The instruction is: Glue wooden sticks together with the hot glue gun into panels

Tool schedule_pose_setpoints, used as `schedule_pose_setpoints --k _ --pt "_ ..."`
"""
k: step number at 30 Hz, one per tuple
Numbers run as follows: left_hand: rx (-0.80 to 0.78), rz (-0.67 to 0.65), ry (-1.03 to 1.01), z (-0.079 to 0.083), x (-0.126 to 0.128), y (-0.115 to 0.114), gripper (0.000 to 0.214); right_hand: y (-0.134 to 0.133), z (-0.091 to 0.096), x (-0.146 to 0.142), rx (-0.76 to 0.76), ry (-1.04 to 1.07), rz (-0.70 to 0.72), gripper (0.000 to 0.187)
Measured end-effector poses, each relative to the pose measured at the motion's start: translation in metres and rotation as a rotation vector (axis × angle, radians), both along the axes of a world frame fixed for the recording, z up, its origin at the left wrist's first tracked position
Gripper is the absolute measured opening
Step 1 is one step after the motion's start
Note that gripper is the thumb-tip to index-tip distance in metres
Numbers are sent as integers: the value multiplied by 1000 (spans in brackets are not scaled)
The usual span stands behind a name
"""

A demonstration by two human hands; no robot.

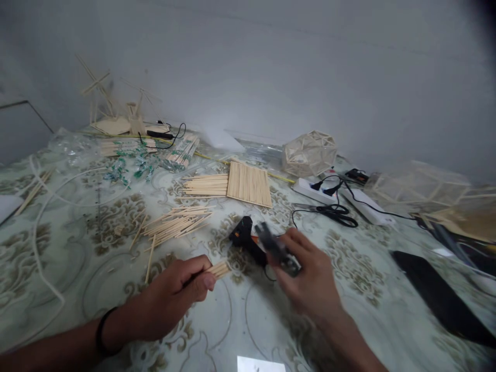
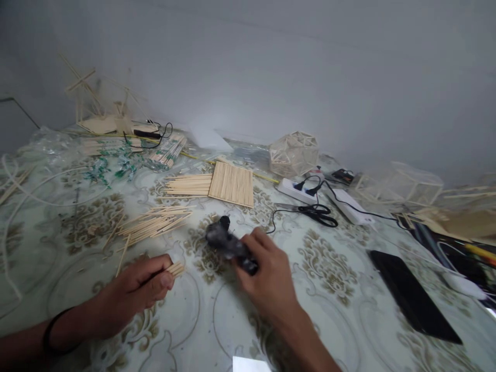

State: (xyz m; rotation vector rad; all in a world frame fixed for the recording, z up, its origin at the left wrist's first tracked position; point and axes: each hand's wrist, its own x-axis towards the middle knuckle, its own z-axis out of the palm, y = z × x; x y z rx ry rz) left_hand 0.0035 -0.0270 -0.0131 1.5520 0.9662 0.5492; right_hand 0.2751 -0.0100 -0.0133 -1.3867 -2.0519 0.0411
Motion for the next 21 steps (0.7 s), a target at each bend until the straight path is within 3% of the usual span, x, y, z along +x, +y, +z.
schedule_pose_setpoints --k 3,8,12,17,21 --pt "60 48 78 0 2 3 37 20 -4 34 -48 -81 -248 21" --pt "97 142 129 -11 1 9 40 46 -32 76 -329 -283 -555 51" --pt "0 181 1 -22 2 12 39 53 -51 82 -377 -380 -602 58" --pt "-73 176 -269 -24 5 14 30 57 -61 86 -361 -364 -628 61" --pt "-10 184 -202 -20 2 16 29 55 -54 83 -209 -295 -585 54"
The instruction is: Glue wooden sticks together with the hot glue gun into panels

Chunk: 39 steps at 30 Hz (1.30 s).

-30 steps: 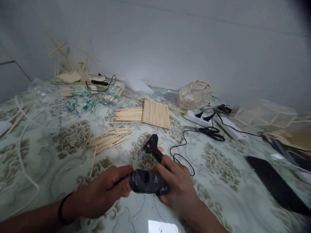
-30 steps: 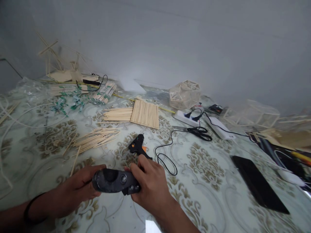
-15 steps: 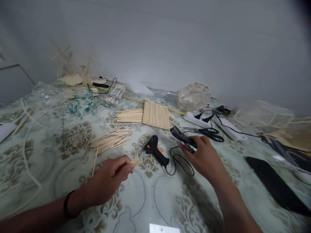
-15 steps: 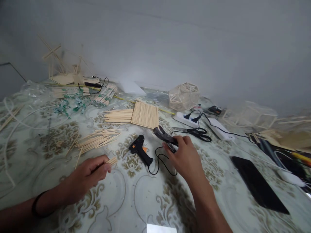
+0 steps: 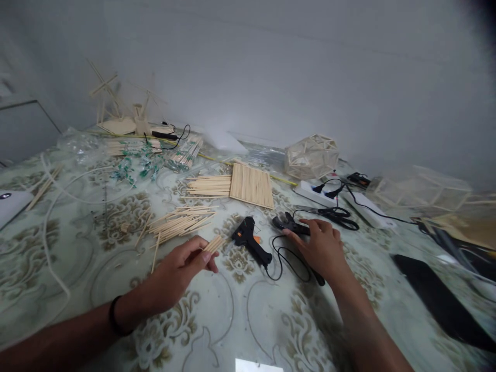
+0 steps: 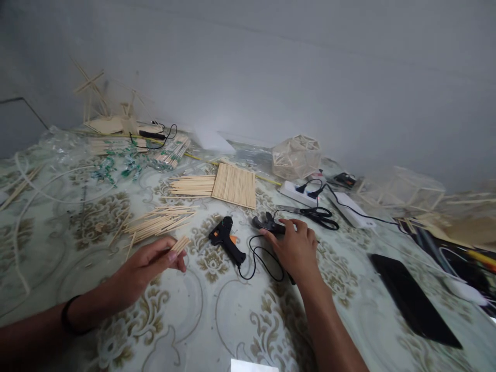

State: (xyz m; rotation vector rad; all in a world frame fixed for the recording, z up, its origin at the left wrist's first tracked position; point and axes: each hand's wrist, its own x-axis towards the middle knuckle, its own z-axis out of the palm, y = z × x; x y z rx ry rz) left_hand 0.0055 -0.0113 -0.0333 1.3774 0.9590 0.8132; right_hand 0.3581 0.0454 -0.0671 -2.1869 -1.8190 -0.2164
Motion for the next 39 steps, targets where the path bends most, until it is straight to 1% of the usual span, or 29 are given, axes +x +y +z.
schedule_pose_setpoints --k 2,3,4,5,7,9,11,13,16,19,21,23,24,25,26,27,28,30,32,33,35,39 --pt "91 -7 82 3 -3 2 30 -6 8 -14 91 73 133 45" --pt "122 -9 110 4 -4 3 31 -10 12 -25 97 140 237 41" --pt "138 -12 130 5 -4 5 31 -15 16 -37 72 227 329 39" --pt "138 -18 144 6 -5 6 30 -20 19 -50 36 284 389 36" --pt "89 -26 152 7 -5 9 28 -29 20 -74 -13 311 467 31" --pt "5 -31 112 5 -3 11 25 -34 18 -89 -83 320 472 29" --pt "-63 -34 57 2 -2 12 22 -36 14 -94 -159 330 443 32" --pt "-89 -34 30 -1 -2 12 22 -35 11 -92 -214 337 415 30" --pt "-77 -19 48 -2 -2 13 22 -34 9 -85 -233 347 397 31" --pt "-62 2 72 0 -2 12 23 -36 17 -80 -261 347 374 34" --pt "-77 -12 61 0 -2 12 24 -39 26 -78 -274 356 354 31" --pt "-82 -36 22 -1 -2 10 20 -42 35 -78 -231 421 350 26" --pt "-45 -41 -3 -2 -2 9 17 -45 39 -78 -193 477 345 22" --pt "25 -41 -20 -2 -2 8 13 -47 42 -80 -156 537 336 19" --pt "115 -39 -23 -2 -2 7 8 -49 44 -81 -132 599 327 18" --pt "212 -40 -12 -1 -3 6 4 -51 45 -84 -135 663 322 23" --pt "302 -51 9 0 -3 4 5 -54 45 -87 -161 735 328 29" --pt "412 -107 76 4 -4 0 14 -58 43 -94 -260 912 378 37" --pt "457 -178 149 9 -6 -4 21 -62 41 -103 -355 1084 429 36" --pt "467 -210 183 11 -6 -5 22 -64 40 -107 -382 1128 439 34" --pt "463 -259 224 14 -7 -8 21 -68 40 -114 -412 1159 442 30" --pt "446 -329 187 16 -3 -11 14 -71 43 -121 -445 1246 464 22"
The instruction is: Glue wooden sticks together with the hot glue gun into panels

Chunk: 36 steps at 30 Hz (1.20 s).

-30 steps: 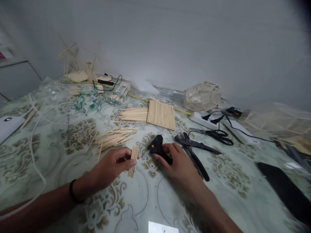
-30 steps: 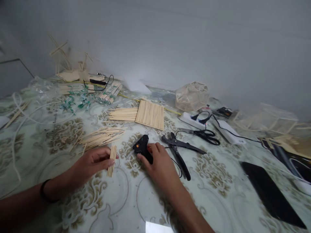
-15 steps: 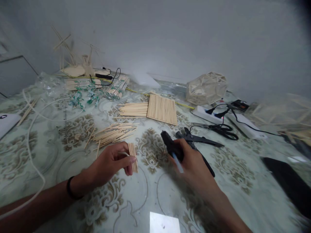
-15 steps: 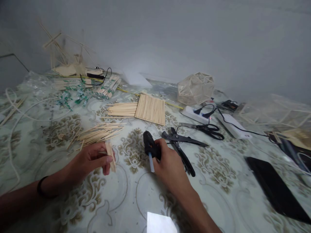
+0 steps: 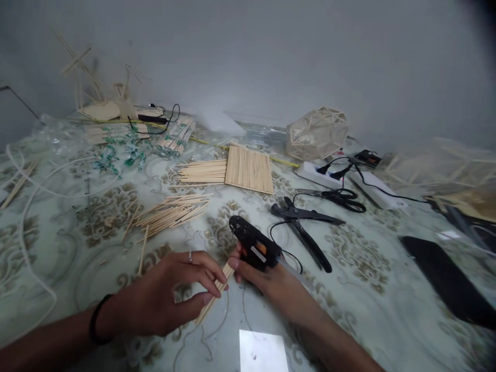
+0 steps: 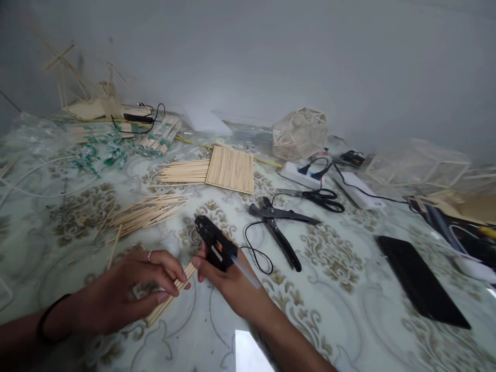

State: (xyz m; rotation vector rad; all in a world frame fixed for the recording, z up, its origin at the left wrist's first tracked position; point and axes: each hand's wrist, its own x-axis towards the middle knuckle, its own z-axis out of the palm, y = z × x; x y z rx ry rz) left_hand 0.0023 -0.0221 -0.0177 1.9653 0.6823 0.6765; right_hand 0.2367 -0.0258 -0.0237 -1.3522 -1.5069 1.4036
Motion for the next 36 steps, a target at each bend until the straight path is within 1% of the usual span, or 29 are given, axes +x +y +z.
schedule_pose_setpoints --k 2,5,8,10,12,14,16,17,19,22,25,27,30,31,34,35,36 --pt "-15 -1 13 0 2 0 12 -1 4 0 20 19 -12 20" --pt "-98 63 41 -3 4 2 19 -1 11 1 85 -10 -55 17" --pt "-297 108 43 -10 4 3 30 -2 14 3 113 -27 -65 18" --pt "-456 96 75 -15 4 3 25 -2 12 3 111 -32 -67 20" --pt "-597 63 97 -19 4 4 14 -1 9 4 104 -48 -83 23" --pt "-708 58 71 -21 4 6 14 -1 7 7 109 -88 -113 28" --pt "-769 93 -5 -21 4 9 17 -1 7 13 136 -155 -159 33" --pt "-787 116 -50 -20 5 11 18 0 8 16 157 -183 -170 35" --pt "-795 170 -132 -16 5 14 21 1 12 21 196 -199 -142 35" --pt "-765 272 -228 -12 6 17 25 2 18 23 212 -153 6 31" --pt "-746 328 -281 -13 5 18 26 2 20 20 258 -145 75 24" --pt "-749 321 -316 -16 5 18 27 -1 17 17 294 -158 101 20" --pt "-754 286 -370 -21 4 18 30 -8 5 18 302 -186 123 16" --pt "-761 273 -379 -22 4 17 30 -11 1 19 304 -194 105 19" --pt "-789 231 -424 -21 3 15 30 -17 -11 23 338 -206 52 38" --pt "-797 209 -446 -21 3 15 30 -17 -12 24 348 -208 58 40" --pt "-801 184 -468 -20 3 14 31 -16 -12 24 351 -211 80 38"
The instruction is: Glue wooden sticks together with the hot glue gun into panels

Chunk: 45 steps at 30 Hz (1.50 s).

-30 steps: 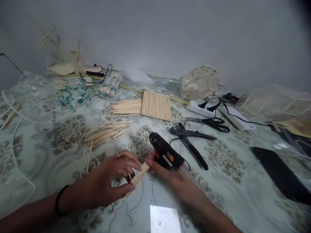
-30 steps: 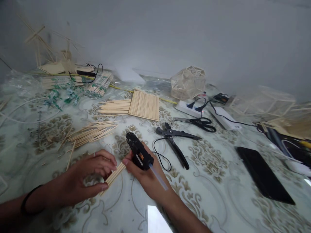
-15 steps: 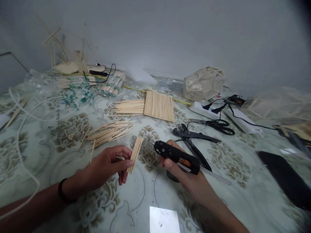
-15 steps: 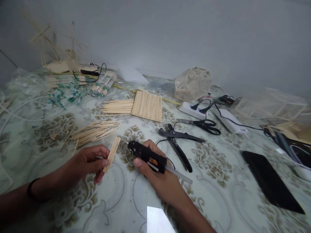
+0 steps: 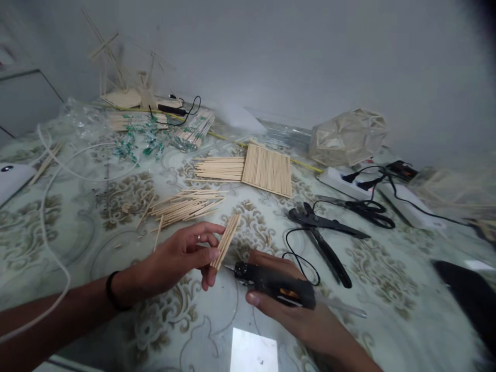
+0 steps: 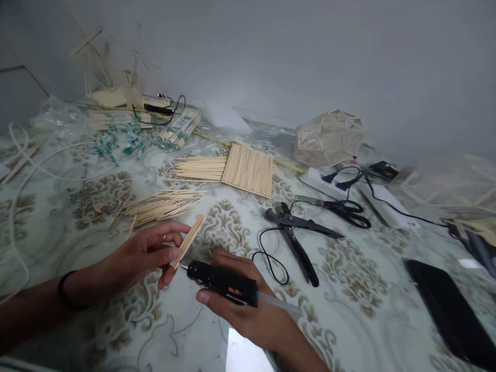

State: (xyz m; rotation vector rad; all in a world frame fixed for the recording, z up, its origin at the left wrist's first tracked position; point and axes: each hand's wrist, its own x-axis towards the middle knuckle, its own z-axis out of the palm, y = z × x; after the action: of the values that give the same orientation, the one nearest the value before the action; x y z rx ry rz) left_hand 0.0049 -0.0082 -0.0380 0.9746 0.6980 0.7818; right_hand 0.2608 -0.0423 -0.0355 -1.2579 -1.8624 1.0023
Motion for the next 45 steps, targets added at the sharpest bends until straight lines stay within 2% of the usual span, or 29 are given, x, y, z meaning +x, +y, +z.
schedule_pose_setpoints --k 3,6,9,12,14,17,23,35,45 --pt "19 -38 -61 -1 -1 -2 35 5 6 -5 -59 -21 122 22" --pt "14 -50 -82 -2 -2 -3 37 9 13 -11 -134 -21 199 28" --pt "2 -51 -88 -3 -2 -3 35 9 16 -13 -154 -34 158 30" --pt "2 -50 -80 -3 -2 -3 35 9 15 -12 -161 -44 176 29" --pt "-4 -43 -73 -3 -2 -3 35 7 12 -10 -145 -40 176 25" --pt "2 -36 -81 -3 -2 -3 34 4 6 -5 -87 -28 103 21" --pt "-1 -51 -65 0 -2 -3 37 -4 -8 6 -57 -26 47 40" --pt "-25 -65 -88 2 -1 -3 40 -4 -9 5 32 31 12 41" --pt "-19 -82 -93 3 -2 -3 40 -8 -17 11 -90 -38 -26 45"
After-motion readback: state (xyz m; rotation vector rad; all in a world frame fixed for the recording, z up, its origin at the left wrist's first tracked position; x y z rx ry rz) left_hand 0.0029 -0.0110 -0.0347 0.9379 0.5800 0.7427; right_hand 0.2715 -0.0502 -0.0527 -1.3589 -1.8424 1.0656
